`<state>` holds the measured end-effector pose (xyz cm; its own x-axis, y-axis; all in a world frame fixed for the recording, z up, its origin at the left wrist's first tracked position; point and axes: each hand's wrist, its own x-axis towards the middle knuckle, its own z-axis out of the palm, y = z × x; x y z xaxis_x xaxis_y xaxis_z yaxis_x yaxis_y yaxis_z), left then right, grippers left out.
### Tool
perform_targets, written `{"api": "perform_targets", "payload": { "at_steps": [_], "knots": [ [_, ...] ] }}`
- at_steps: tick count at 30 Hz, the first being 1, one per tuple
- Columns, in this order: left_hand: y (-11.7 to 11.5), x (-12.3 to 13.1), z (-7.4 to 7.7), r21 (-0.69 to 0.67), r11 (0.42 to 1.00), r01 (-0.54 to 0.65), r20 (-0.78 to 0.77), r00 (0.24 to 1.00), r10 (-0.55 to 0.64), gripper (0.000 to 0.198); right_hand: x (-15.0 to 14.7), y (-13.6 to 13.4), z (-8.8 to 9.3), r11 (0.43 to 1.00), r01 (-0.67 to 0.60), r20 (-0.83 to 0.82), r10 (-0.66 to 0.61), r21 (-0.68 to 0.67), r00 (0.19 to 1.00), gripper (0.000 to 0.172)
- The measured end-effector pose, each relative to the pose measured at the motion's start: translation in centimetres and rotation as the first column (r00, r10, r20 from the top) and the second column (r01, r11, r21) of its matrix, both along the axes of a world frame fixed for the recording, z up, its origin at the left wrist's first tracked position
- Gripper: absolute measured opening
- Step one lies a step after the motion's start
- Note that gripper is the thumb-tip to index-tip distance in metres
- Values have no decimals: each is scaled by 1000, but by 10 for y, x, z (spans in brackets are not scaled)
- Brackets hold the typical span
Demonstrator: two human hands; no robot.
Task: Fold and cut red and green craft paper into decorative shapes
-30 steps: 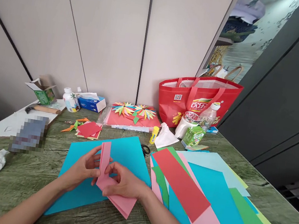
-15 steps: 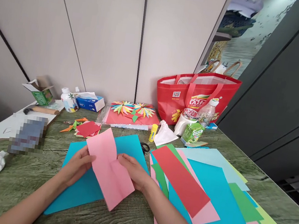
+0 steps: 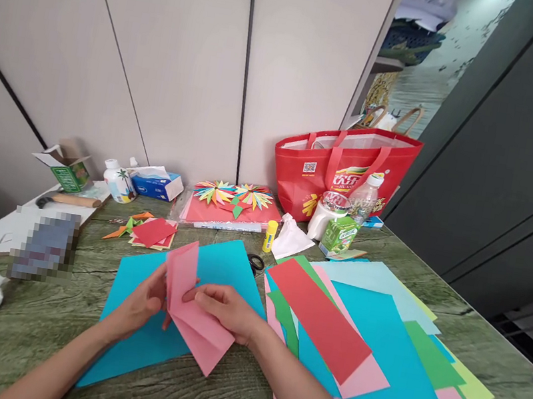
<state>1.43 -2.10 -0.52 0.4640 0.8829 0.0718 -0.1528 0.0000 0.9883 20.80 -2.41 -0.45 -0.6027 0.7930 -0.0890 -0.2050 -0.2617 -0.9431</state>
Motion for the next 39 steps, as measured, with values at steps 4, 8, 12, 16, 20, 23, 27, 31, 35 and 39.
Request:
{"api": "perform_targets", "payload": {
  "at_steps": [4, 8, 12, 16, 20, 23, 27, 31, 35, 39],
  "knots": [
    [-1, 2, -2, 41, 994, -106, -219, 969, 113, 44, -6, 0, -4, 996, -33, 12, 32, 86, 999, 31],
    [4, 0, -6, -7, 976, -217, -291, 934, 206, 37, 0, 9, -5, 960, 130, 214, -186, 249, 959, 28],
    [10, -5, -9, -12, 976, -219, -298, 932, 205, 46, 41, 16, 12, 741, 167, 526, -598, 650, 605, 15],
    [13, -8, -11, -2, 971, -241, -305, 924, 229, 50, 102, 13, 24, 770, 50, 766, -638, 636, 82, 28],
    [14, -8, -11, 24, 969, -245, -333, 912, 239, 47, 146, 3, 13, 881, 160, 887, -408, 445, -218, 62],
    [14, -8, -10, 24, 970, -243, -328, 914, 238, 46, 162, -2, 1, 875, 267, 904, -337, 404, -262, 74],
    [13, -10, -11, 22, 979, -205, -333, 921, 200, 40, 172, -2, -4, 874, 311, 926, -326, 372, -191, 73],
    [13, -11, -12, 28, 987, -157, -330, 931, 157, 38, 181, -7, -1, 840, 314, 896, -430, 442, -112, 49],
    [12, -9, -12, 56, 980, -193, -372, 906, 200, 38, 192, -24, 9, 707, 457, 746, -653, 540, 130, 38],
    [12, -4, -11, 144, 950, -279, -406, 858, 313, 32, 195, -38, 27, 537, 759, 302, -841, 369, 448, 41]
  ]
}}
